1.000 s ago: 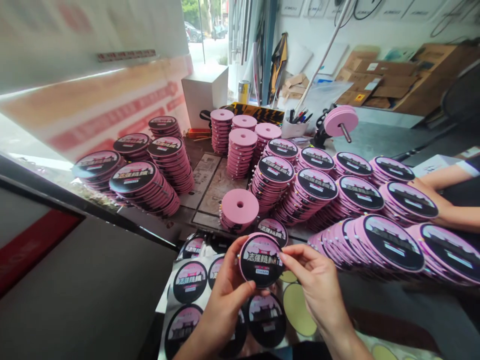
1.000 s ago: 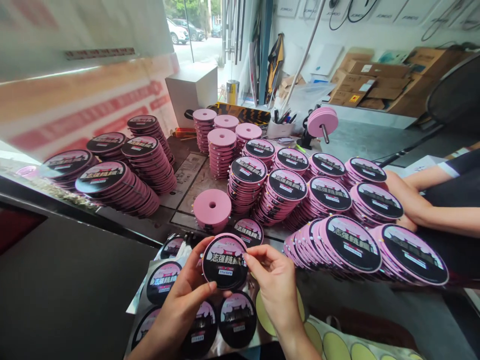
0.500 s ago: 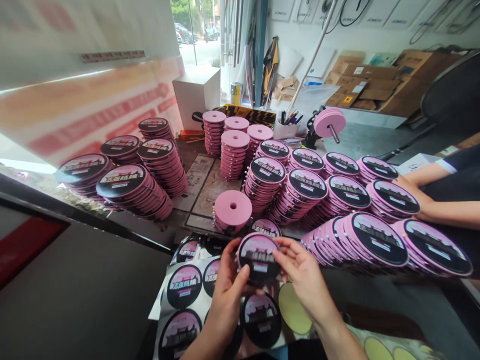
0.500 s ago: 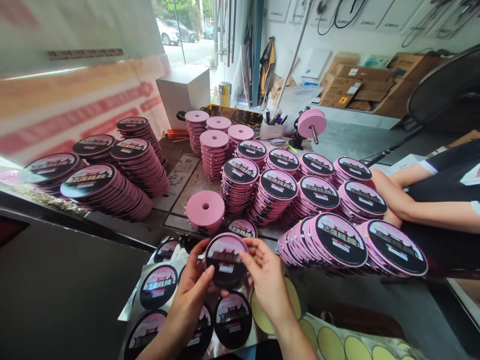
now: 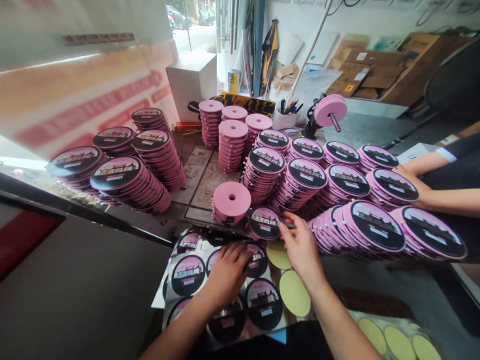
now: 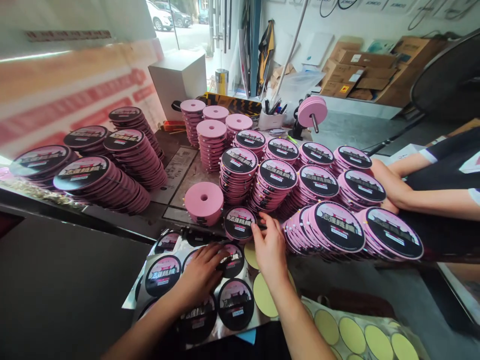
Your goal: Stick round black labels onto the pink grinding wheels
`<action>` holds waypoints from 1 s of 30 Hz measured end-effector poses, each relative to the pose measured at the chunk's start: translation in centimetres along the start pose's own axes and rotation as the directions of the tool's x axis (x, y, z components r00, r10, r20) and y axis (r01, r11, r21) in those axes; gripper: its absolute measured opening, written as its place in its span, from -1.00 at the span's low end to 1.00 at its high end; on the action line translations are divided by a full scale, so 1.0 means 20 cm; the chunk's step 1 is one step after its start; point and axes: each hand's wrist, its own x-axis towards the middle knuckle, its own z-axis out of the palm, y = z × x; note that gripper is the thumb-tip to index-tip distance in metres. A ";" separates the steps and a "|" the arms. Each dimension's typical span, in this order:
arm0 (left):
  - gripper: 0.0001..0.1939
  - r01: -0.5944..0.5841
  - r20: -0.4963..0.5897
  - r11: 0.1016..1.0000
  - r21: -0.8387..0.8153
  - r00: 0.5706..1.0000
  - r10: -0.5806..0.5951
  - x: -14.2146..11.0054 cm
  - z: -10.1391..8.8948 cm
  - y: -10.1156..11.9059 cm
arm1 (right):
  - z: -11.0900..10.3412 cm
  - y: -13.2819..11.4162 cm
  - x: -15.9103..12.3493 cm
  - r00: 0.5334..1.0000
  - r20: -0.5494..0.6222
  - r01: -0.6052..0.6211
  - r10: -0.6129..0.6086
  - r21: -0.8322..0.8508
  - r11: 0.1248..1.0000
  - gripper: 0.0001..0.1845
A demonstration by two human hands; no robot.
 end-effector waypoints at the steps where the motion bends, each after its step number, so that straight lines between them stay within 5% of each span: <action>1: -0.48 -0.044 0.035 0.999 -0.015 0.998 0.045 0.01 0.01 0.00 | -0.03 -0.02 -0.05 0.999 0.000 0.048 -0.048 -0.075 0.996 -0.61; 4: -0.40 -0.192 0.147 0.977 -0.087 0.968 0.203 0.05 0.08 0.00 | -0.11 0.02 -0.25 0.992 0.071 0.115 -0.103 -0.202 0.973 -0.73; 8: -0.14 -0.307 0.266 0.948 -0.087 0.910 0.319 0.10 0.23 0.00 | -0.14 0.29 -0.47 0.986 0.146 0.123 -0.080 -0.314 0.942 -0.62; 13: -0.14 -0.295 0.255 0.950 -0.102 0.916 0.311 0.20 0.34 0.06 | -0.15 0.55 -0.51 0.989 0.147 0.067 -0.020 -0.320 0.945 -0.48; 23: -0.40 -0.431 0.299 0.899 -0.072 0.851 0.432 0.27 0.32 0.05 | -0.14 0.56 -0.53 0.988 -0.151 -0.044 0.012 -0.208 0.977 -0.65; 30: -0.50 -0.454 0.257 0.890 0.039 0.865 0.430 0.26 0.36 0.03 | -0.12 0.55 -0.53 0.981 -0.156 0.070 -0.114 -0.261 0.963 -0.77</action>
